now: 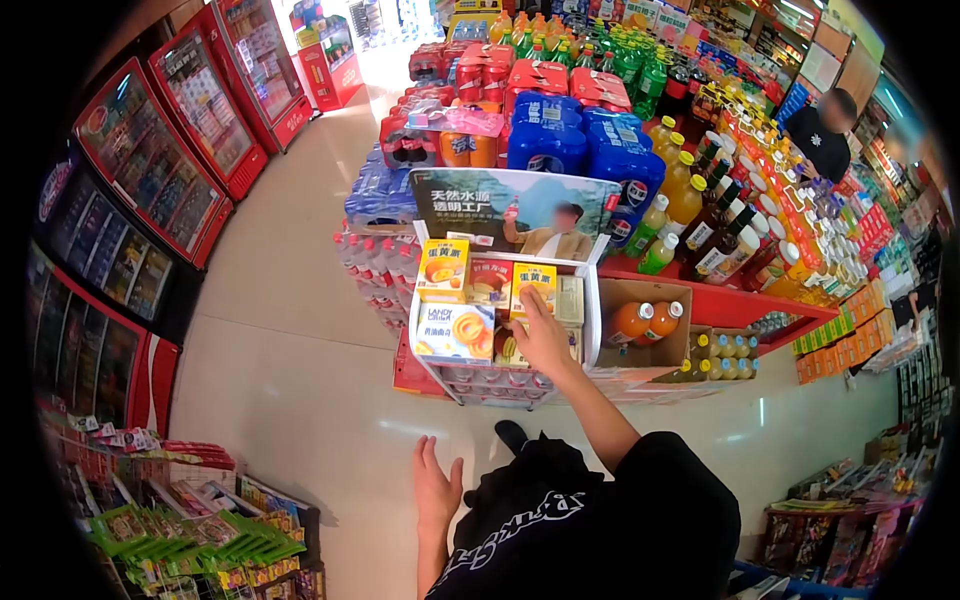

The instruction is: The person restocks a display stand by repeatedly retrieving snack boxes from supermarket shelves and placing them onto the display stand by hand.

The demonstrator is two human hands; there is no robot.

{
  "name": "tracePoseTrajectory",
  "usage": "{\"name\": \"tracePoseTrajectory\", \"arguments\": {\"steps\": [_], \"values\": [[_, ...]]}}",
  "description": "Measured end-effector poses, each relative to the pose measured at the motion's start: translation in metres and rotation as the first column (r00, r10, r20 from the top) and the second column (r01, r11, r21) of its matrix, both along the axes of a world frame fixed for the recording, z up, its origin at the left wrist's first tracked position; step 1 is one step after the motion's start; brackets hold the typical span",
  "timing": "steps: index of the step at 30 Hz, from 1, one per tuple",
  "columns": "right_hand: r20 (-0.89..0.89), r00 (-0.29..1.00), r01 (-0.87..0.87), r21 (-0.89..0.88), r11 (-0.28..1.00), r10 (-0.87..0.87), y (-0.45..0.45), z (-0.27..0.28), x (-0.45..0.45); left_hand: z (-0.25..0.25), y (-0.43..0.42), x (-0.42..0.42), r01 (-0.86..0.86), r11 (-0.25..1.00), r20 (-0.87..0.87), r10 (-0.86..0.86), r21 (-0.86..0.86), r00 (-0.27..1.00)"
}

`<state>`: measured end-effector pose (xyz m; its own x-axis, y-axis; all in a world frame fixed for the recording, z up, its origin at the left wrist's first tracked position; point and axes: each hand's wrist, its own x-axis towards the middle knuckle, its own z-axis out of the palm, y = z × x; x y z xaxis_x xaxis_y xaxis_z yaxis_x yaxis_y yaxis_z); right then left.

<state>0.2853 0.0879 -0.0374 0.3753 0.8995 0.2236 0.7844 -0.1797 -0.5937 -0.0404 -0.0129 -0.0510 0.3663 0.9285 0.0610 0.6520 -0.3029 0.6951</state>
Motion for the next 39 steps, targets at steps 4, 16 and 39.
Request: {"name": "tracePoseTrajectory", "arguments": {"steps": [4, 16, 39], "values": [[0.037, 0.999, -0.018, 0.142, 0.99, 0.013, 0.001, -0.026, 0.018, -0.005, 0.009, 0.042, 0.082, 0.996, -0.001, -0.083, -0.045, 0.997], [-0.104, 0.994, -0.013, 0.052, 0.999, 0.018, 0.003, -0.023, 0.024, 0.013, 0.037, 0.102, 0.194, 0.981, -0.02, -0.195, -0.016, 0.981], [0.079, 0.995, 0.056, 0.058, 0.997, -0.061, 0.006, -0.012, -0.06, -0.052, -0.054, -0.178, 0.09, 0.988, -0.067, -0.099, -0.124, 0.993]]}}
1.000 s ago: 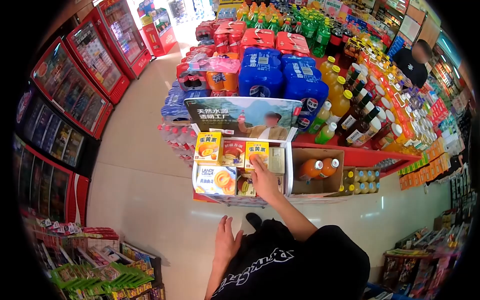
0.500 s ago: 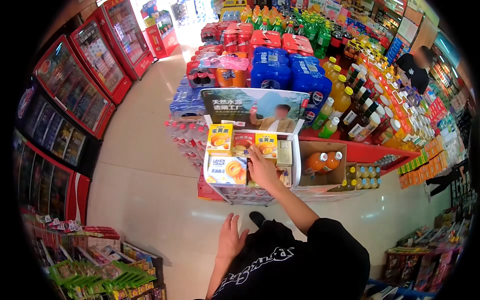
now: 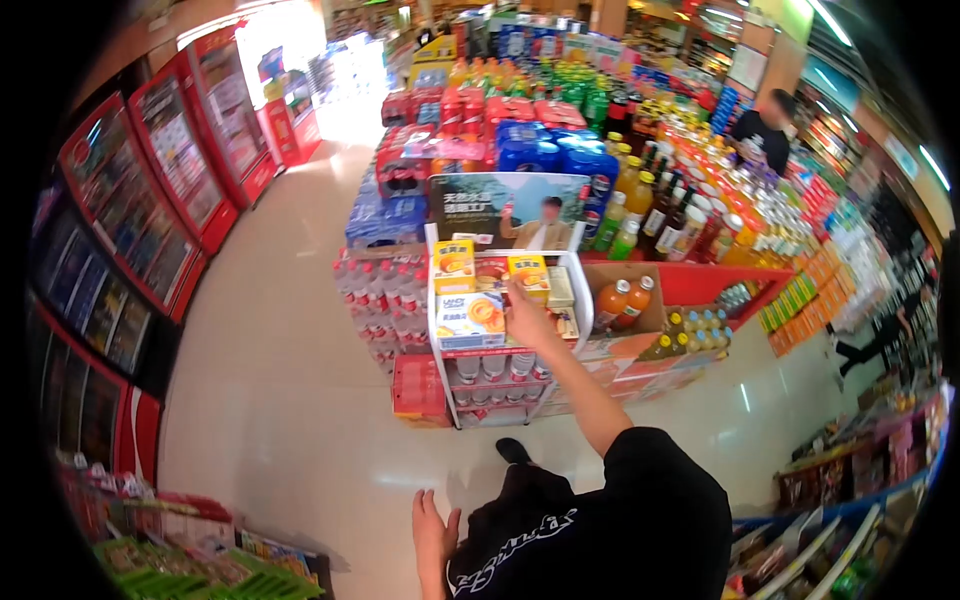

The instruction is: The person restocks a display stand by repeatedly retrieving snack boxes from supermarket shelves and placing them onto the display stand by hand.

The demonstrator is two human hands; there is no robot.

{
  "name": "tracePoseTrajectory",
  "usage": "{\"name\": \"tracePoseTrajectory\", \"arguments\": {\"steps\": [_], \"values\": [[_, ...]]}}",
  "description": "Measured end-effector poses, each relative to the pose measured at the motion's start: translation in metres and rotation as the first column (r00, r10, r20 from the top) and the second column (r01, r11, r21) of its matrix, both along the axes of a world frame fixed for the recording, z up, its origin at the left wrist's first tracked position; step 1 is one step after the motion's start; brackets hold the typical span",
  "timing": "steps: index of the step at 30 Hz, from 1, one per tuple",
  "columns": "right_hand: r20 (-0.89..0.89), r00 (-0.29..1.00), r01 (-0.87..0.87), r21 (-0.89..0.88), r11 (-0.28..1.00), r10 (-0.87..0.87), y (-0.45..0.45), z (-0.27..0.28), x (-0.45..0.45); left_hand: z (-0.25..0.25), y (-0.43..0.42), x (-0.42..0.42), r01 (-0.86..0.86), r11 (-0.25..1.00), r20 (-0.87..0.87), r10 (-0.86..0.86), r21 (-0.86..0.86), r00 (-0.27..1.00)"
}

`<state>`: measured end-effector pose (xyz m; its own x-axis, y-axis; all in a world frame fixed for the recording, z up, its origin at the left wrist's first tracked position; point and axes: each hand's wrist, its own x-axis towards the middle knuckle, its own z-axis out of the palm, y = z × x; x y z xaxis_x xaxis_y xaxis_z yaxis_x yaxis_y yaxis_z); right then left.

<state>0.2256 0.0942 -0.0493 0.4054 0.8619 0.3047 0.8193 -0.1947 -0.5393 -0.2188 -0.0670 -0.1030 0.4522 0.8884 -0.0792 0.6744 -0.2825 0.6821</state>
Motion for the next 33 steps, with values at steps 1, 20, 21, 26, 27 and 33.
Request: {"name": "tracePoseTrajectory", "arguments": {"steps": [1, 20, 21, 26, 27, 33], "values": [[-0.008, 1.0, -0.009, 0.087, 0.996, 0.009, -0.01, -0.002, -0.015, 0.0, -0.003, -0.01, -0.007, 1.0, 0.001, 0.007, -0.024, 1.0], [-0.17, 0.506, -0.713, -0.634, 0.299, 0.845, -0.033, 0.036, -0.345, 0.026, -0.046, -0.161, -0.392, 0.92, 0.196, 0.382, 0.012, 0.903], [-0.186, 0.458, -0.745, -0.613, 0.262, 0.869, -0.035, 0.043, -0.368, 0.022, -0.055, -0.176, -0.441, 0.897, 0.185, 0.433, 0.004, 0.882], [-0.243, 0.139, -0.799, -0.6, -0.036, 0.96, -0.032, 0.049, -0.516, 0.035, -0.104, -0.26, -0.685, 0.728, 0.166, 0.671, 0.037, 0.722], [-0.236, 0.081, -0.798, -0.598, -0.079, 0.968, -0.037, 0.046, -0.548, 0.037, -0.116, -0.277, -0.728, 0.684, 0.164, 0.714, 0.049, 0.681], [-0.312, -0.261, -0.797, -0.465, -0.386, 0.914, -0.083, 0.071, -0.72, 0.029, -0.192, -0.377, -0.934, 0.342, 0.141, 0.935, -0.101, 0.327]]}}
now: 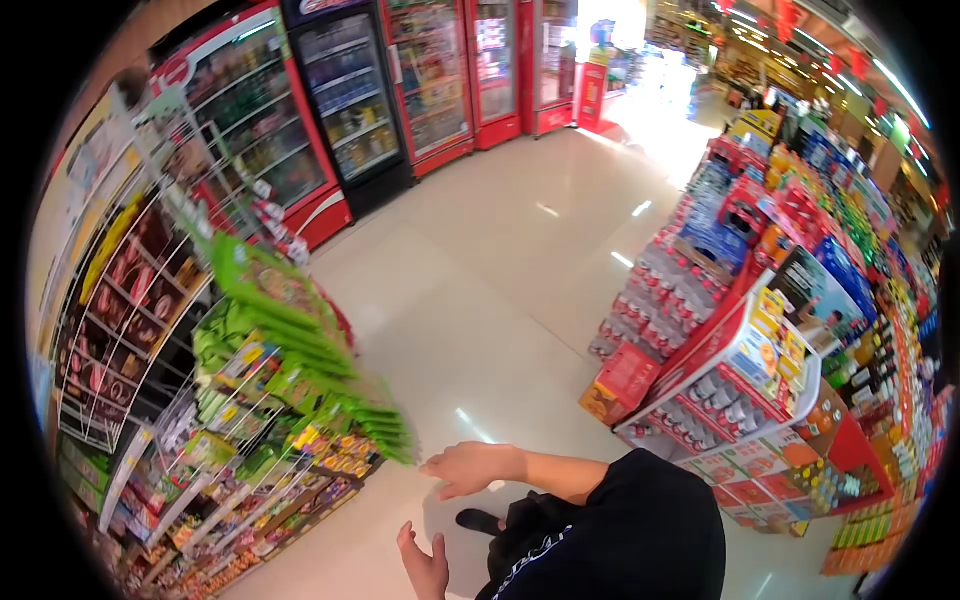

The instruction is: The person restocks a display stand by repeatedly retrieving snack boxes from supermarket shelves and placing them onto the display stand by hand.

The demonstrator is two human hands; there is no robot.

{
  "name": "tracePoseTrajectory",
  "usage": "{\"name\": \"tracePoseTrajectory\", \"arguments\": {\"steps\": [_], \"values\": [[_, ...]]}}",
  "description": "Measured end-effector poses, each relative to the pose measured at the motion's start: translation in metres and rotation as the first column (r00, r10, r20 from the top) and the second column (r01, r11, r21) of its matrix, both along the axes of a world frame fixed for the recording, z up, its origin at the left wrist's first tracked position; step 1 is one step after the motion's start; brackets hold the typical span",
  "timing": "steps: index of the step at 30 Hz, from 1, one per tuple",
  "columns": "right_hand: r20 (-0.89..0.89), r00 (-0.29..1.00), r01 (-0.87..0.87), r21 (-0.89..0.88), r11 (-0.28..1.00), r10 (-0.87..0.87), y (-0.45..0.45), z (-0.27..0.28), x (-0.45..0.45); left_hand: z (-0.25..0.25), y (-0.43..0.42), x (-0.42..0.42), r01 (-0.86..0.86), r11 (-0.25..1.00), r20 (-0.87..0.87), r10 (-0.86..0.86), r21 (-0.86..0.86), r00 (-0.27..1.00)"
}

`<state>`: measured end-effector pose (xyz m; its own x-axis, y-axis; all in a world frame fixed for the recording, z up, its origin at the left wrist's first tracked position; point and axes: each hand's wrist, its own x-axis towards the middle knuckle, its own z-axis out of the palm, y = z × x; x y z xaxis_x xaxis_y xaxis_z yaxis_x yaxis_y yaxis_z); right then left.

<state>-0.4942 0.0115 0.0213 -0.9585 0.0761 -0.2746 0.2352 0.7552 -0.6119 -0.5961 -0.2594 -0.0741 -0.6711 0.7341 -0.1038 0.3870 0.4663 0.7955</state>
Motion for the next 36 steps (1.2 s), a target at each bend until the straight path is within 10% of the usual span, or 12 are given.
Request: {"name": "tracePoseTrajectory", "arguments": {"steps": [12, 20, 36], "values": [[0.124, 0.809, -0.57, -0.08, 0.818, 0.575, -0.132, -0.056, -0.215, 0.037, -0.103, -0.117, -0.314, 0.946, -0.107, 0.306, -0.077, 0.946], [0.086, 0.447, -0.893, -0.013, 0.449, 0.891, -0.263, -0.079, -0.358, 0.033, -0.232, -0.134, -0.661, 0.746, -0.114, 0.652, -0.076, 0.749], [0.054, -0.156, -0.987, 0.033, -0.158, 0.986, -0.691, -0.018, -0.458, 0.032, -0.543, -0.172, -0.965, 0.262, -0.205, 0.946, 0.036, 0.249]]}}
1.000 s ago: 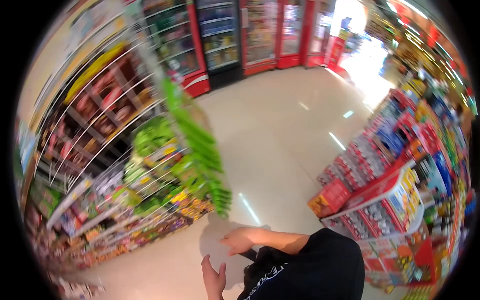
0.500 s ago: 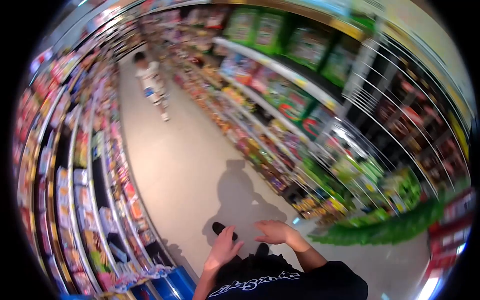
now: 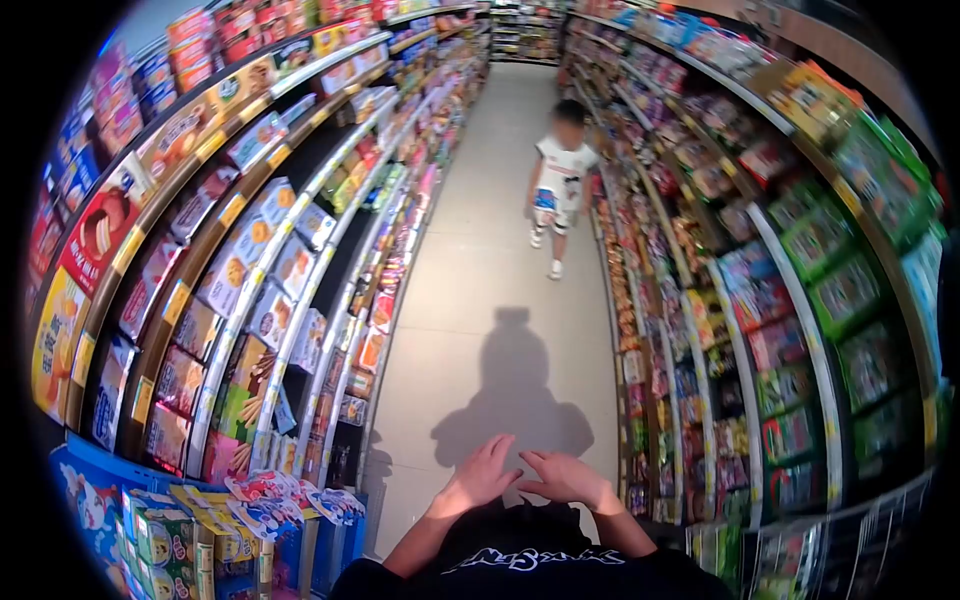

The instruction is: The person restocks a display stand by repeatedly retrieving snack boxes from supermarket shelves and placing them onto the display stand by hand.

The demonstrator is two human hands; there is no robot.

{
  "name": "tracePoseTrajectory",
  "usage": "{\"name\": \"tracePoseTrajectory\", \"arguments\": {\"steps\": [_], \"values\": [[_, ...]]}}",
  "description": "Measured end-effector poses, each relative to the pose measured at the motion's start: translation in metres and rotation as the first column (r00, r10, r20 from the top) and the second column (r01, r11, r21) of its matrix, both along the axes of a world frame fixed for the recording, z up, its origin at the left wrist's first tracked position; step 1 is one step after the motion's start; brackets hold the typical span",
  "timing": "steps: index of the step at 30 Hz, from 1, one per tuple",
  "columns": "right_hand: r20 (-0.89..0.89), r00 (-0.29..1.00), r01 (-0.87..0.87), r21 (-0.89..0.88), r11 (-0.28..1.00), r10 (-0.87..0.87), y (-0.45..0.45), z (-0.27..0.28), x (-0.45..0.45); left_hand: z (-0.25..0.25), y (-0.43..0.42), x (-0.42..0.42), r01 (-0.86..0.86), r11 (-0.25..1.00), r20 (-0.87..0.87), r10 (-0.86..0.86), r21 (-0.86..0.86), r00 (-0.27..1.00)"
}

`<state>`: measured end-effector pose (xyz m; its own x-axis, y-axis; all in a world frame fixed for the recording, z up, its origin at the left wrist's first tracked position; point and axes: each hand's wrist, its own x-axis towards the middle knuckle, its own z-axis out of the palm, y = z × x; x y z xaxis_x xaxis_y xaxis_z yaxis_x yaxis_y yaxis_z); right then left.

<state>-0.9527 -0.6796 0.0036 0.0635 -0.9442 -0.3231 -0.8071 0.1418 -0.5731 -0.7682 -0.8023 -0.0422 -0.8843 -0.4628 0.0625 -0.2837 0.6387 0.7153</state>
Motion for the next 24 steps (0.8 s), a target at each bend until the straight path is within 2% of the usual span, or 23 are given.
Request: {"name": "tracePoseTrajectory", "arguments": {"steps": [4, 7, 10, 13, 17, 20, 23, 24], "values": [[0.008, 0.99, -0.14, 0.008, 0.99, 0.14, -0.079, 0.0, -0.006, 0.016, -0.052, 0.021, -0.208, 0.978, 0.017, 0.208, 0.027, 0.978], [0.032, 0.956, -0.295, 0.073, 0.953, 0.293, -0.136, -0.023, -0.016, 0.004, -0.08, 0.034, -0.346, 0.938, 0.095, 0.342, 0.027, 0.935], [0.082, 0.923, -0.384, 0.136, 0.913, 0.376, -0.198, -0.034, -0.027, -0.007, -0.105, 0.036, -0.44, 0.895, 0.196, 0.419, 0.073, 0.886], [0.109, 0.905, -0.424, 0.169, 0.89, 0.411, -0.263, -0.038, -0.044, -0.021, -0.136, 0.023, -0.5, 0.86, 0.231, 0.47, 0.097, 0.852], [0.123, 0.869, -0.489, 0.077, 0.869, 0.479, -0.348, -0.036, -0.08, -0.031, -0.194, -0.007, -0.574, 0.814, 0.287, 0.531, 0.089, 0.797], [0.08, 0.842, -0.54, 0.087, 0.837, 0.534, -0.416, -0.037, -0.114, -0.002, -0.247, -0.038, -0.627, 0.778, 0.358, 0.579, 0.025, 0.732], [0.075, 0.86, -0.51, 0.108, 0.853, 0.504, -0.477, -0.008, -0.141, 0.023, -0.305, -0.066, -0.653, 0.757, 0.309, 0.612, 0.041, 0.728], [0.055, 0.862, -0.507, 0.105, 0.856, 0.504, -0.497, -0.005, -0.148, 0.024, -0.325, -0.072, -0.658, 0.753, 0.304, 0.629, -0.009, 0.716]]}}
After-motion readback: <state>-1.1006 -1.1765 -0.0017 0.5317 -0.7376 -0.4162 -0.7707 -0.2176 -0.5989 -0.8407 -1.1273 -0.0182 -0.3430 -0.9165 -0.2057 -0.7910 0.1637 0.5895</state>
